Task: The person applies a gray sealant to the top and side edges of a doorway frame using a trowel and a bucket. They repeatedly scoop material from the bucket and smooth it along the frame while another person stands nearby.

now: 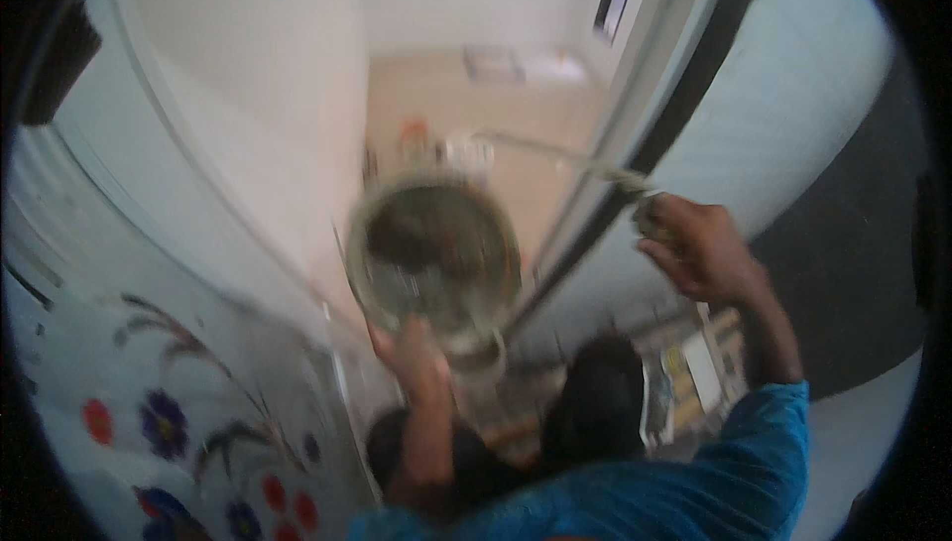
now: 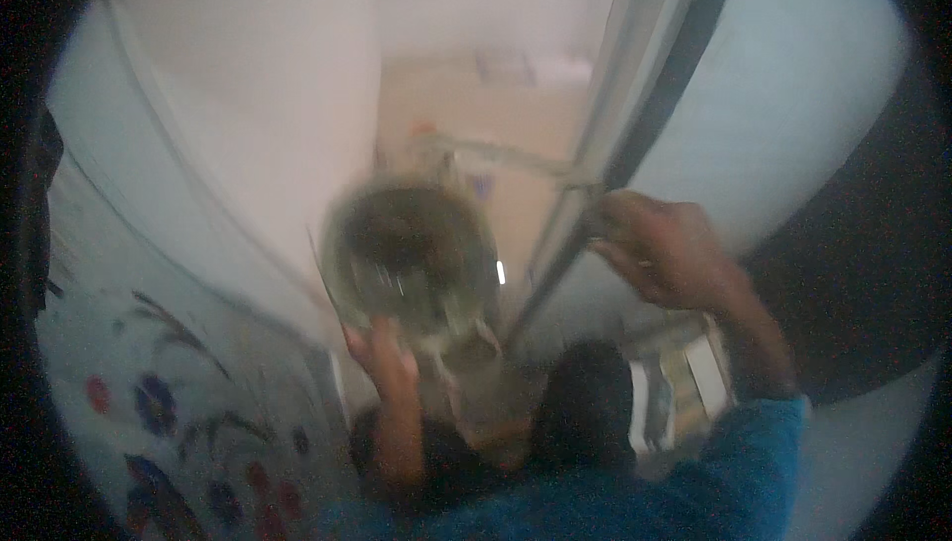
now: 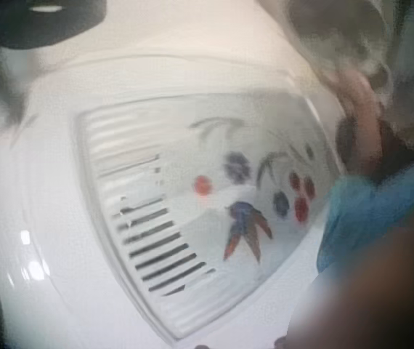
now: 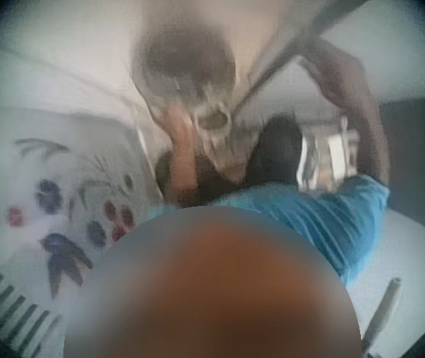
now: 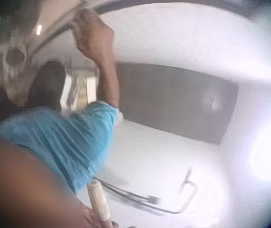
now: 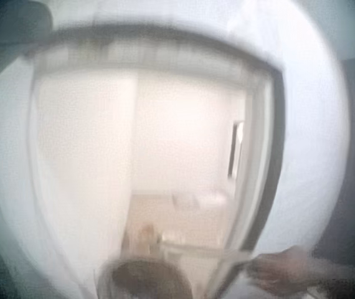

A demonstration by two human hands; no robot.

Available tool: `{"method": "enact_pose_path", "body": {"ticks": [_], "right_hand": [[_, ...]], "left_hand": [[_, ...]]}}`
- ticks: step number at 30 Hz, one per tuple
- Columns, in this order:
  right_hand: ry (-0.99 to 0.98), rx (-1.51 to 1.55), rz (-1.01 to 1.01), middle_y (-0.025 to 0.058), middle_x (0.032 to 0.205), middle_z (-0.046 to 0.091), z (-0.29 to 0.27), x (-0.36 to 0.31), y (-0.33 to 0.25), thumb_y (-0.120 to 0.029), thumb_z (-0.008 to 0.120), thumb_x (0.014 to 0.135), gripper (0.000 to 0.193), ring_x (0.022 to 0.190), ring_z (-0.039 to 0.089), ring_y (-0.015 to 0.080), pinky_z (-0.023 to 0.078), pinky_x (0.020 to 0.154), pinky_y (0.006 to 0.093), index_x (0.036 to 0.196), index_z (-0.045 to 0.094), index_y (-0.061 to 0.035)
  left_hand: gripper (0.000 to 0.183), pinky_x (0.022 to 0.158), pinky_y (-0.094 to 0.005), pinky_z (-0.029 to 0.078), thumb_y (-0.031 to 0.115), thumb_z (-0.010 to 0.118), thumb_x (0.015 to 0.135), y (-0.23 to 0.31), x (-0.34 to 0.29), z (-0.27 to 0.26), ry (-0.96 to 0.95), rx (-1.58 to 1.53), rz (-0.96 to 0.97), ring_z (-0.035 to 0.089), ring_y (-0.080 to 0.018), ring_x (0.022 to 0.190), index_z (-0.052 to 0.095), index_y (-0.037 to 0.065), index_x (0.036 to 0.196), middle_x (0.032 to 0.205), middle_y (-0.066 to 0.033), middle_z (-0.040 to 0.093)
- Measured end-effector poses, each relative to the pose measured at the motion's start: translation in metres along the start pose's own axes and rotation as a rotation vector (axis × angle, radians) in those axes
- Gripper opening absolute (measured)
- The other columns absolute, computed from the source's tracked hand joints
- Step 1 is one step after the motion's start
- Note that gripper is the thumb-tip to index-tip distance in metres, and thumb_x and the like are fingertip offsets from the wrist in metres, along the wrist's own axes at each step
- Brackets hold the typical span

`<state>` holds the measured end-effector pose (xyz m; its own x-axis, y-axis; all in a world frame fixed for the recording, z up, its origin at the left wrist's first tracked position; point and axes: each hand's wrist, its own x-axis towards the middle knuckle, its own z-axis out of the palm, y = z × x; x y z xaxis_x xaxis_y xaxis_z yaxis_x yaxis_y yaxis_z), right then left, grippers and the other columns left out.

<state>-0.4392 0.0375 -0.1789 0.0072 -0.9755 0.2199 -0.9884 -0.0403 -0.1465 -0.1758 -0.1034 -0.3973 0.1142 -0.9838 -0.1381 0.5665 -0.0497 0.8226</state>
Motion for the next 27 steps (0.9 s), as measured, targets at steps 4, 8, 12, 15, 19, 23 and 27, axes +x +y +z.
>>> {"method": "enact_pose_path", "body": {"ticks": [4,8,12,15,19,23,27], "right_hand": [[-0.359,-0.03,0.114,0.0181,0.101,0.066,0.1,0.027,-0.024,-0.03,0.059,0.096,0.033,0.092,0.069,0.0388,0.055,0.079,0.0508,0.119,0.059,-0.0057],[-0.342,-0.048,0.124,0.0188,0.109,0.064,0.148,0.084,-0.05,-0.028,0.058,0.097,0.032,0.091,0.069,0.0379,0.057,0.076,0.0493,0.118,0.06,-0.0052],[-0.191,-0.132,-0.063,0.0181,0.115,0.061,0.179,0.093,-0.09,-0.027,0.06,0.096,0.031,0.091,0.07,0.0367,0.058,0.072,0.0471,0.117,0.062,-0.0042],[-0.308,-0.19,-0.138,0.0182,0.106,0.065,0.176,0.081,-0.086,-0.025,0.058,0.096,0.03,0.091,0.07,0.0379,0.058,0.073,0.0478,0.117,0.063,-0.0033],[-0.456,0.054,0.012,0.0213,0.091,0.069,0.138,0.062,-0.036,-0.025,0.052,0.099,0.03,0.087,0.069,0.0408,0.057,0.075,0.0503,0.113,0.064,-0.0015],[-0.33,0.293,0.317,0.0225,0.093,0.071,0.132,0.047,-0.016,-0.034,0.046,0.102,0.038,0.089,0.069,0.044,0.054,0.083,0.0548,0.117,0.06,-0.0017],[-0.697,1.147,0.624,0.0064,0.069,0.056,0.167,0.019,-0.04,-0.039,0.042,0.106,0.04,0.046,0.056,0.0166,0.053,0.053,0.0311,0.113,0.056,-0.0025]], "left_hand": [[0.071,0.105,-0.0395,0.044,-0.009,0.056,0.076,-0.002,-0.003,0.007,-0.02,0.037,0.142,0.053,-0.0277,0.121,0.039,-0.002,0.144,0.138,-0.0165,0.05],[0.055,0.101,-0.034,0.046,-0.015,0.054,0.075,0.001,-0.007,0.019,-0.039,0.1,0.259,0.062,-0.0211,0.108,0.051,-0.005,0.129,0.124,-0.0137,0.061],[0.051,0.099,-0.0338,0.048,-0.016,0.053,0.073,0.006,-0.005,0.023,-0.069,0.104,0.28,0.063,-0.0223,0.106,0.052,-0.007,0.123,0.12,-0.0144,0.062],[0.052,0.097,-0.0336,0.049,-0.016,0.053,0.072,0.011,0.008,0.017,-0.055,0.107,0.328,0.063,-0.0224,0.104,0.052,-0.008,0.123,0.118,-0.0145,0.063],[0.048,0.096,-0.0331,0.049,-0.014,0.055,0.07,0.01,0.013,0.008,-0.038,0.12,0.335,0.063,-0.0208,0.103,0.056,-0.008,0.117,0.117,-0.0134,0.064],[0.046,0.1,-0.0324,0.047,-0.016,0.056,0.07,0.009,0.012,0.005,-0.051,0.169,0.43,0.063,-0.0198,0.108,0.059,-0.008,0.116,0.117,-0.013,0.066],[0.049,0.1,-0.0324,0.046,-0.017,0.056,0.073,0.006,0.013,0.004,-0.098,0.188,0.473,0.062,-0.0192,0.109,0.058,-0.009,0.121,0.12,-0.0125,0.066]]}}
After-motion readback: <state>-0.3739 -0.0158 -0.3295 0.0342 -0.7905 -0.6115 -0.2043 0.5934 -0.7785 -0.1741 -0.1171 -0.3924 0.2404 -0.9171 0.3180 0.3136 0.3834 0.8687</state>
